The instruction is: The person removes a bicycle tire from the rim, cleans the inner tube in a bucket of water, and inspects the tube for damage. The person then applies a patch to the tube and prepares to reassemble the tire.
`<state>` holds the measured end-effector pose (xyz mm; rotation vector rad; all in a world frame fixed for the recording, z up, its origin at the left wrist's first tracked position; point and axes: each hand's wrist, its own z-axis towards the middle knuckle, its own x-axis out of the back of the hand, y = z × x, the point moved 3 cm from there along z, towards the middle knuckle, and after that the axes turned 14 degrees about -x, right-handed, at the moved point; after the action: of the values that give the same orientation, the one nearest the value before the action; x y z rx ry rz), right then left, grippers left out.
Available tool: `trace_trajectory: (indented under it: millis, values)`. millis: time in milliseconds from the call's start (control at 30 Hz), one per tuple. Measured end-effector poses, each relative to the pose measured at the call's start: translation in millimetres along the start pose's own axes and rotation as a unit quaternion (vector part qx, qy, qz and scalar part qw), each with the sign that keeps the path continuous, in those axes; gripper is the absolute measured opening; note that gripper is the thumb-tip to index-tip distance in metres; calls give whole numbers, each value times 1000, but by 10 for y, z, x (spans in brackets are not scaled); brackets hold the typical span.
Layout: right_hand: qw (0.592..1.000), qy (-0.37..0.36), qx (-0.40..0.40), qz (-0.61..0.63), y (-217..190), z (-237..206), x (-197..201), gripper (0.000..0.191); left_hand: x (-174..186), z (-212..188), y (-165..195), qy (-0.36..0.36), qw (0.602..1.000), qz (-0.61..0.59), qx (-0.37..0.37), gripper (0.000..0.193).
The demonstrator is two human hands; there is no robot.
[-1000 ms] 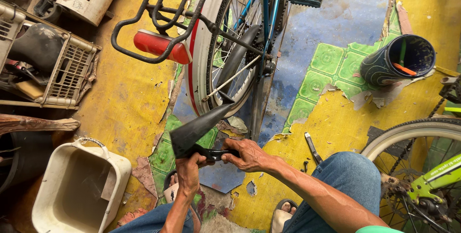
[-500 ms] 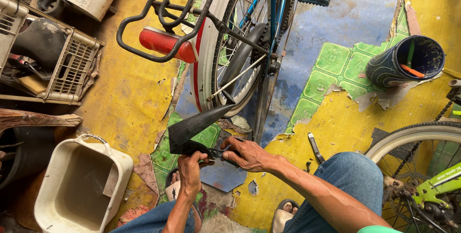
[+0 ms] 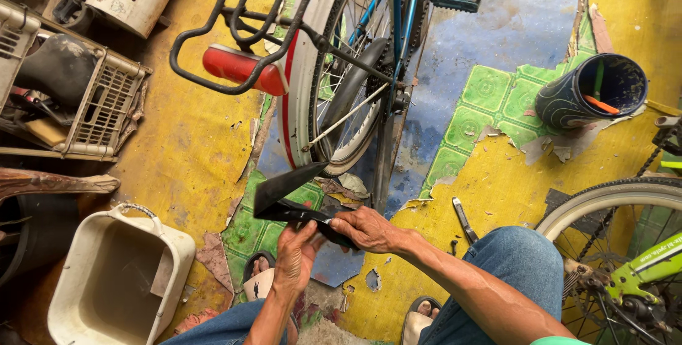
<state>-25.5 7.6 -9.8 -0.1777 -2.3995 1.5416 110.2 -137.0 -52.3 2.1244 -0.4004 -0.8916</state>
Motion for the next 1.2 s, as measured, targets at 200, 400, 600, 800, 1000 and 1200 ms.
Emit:
trace_trajectory:
  millis: [200, 400, 600, 800, 1000, 1200]
  values:
    - [993, 57, 97, -19, -20, -46, 19, 39, 257, 119, -198, 27, 994, 38, -97, 31]
    - [996, 89, 8, -12, 307, 107, -44, 39, 225, 63, -159, 18, 976, 150, -154, 39]
    - [988, 20, -81, 133, 495, 135, -43, 44, 46, 9, -61, -20, 978, 160, -135, 32]
    - [977, 6, -82, 196, 458, 139, -51, 38, -7, -27, 3, -2, 976, 179, -127, 20]
    - [987, 8, -74, 143, 417, 117, -60, 37, 71, -1, -30, -38, 971, 193, -139, 27]
    - [981, 175, 78, 42, 149, 32, -67, 38, 161, 47, -103, -40, 975, 162, -149, 39]
